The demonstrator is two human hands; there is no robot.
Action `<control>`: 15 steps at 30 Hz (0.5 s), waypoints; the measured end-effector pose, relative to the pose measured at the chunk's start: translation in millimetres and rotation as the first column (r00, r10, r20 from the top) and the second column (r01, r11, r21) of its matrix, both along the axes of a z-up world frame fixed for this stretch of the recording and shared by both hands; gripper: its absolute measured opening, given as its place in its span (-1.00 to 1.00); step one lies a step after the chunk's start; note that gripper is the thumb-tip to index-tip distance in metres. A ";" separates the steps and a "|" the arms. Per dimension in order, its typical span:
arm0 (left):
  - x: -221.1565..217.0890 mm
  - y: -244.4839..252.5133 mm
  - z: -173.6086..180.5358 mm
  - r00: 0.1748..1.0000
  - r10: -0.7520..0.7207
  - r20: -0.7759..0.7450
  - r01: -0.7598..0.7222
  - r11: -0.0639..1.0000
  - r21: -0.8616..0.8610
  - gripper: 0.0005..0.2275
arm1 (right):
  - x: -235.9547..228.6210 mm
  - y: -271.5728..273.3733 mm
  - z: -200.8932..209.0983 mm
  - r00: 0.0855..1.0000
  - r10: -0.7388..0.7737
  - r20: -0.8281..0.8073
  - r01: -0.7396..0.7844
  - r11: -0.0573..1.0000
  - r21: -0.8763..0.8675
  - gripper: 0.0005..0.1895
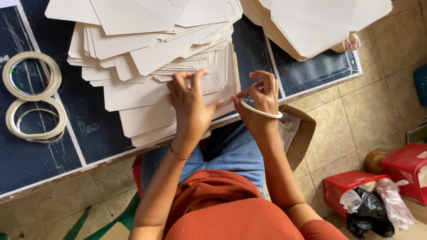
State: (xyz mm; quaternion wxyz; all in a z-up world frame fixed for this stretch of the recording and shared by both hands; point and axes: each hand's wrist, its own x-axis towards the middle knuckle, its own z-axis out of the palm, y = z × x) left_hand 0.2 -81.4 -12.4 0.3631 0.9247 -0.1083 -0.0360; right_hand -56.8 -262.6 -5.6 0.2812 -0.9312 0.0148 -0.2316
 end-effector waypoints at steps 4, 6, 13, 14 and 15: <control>-9.3 -1.1 2.8 0.982 -0.171 0.079 0.177 0.981 -0.074 -0.28 | 5.4 -0.5 23.1 0.998 0.034 0.054 -0.035 0.999 0.024 -0.81; -8.2 16.3 16.9 0.924 -0.134 0.359 0.081 0.984 0.159 -0.62 | 7.8 -2.7 34.3 0.986 0.042 0.159 -0.043 0.999 0.001 -0.84; 42.7 63.2 20.5 0.478 -0.078 0.875 -0.274 0.933 0.232 -0.83 | 28.2 9.9 38.4 0.954 0.021 0.298 -0.022 1.000 0.001 -0.84; 48.8 67.2 14.0 0.635 -0.128 0.762 -0.133 0.953 0.271 -0.84 | 30.7 9.7 31.1 0.963 0.068 0.260 -0.074 0.997 0.016 -0.85; 57.8 69.5 7.2 0.756 -0.192 0.626 0.016 0.961 0.276 -0.81 | 35.2 8.0 24.3 0.967 0.114 0.228 -0.123 0.992 0.026 -0.85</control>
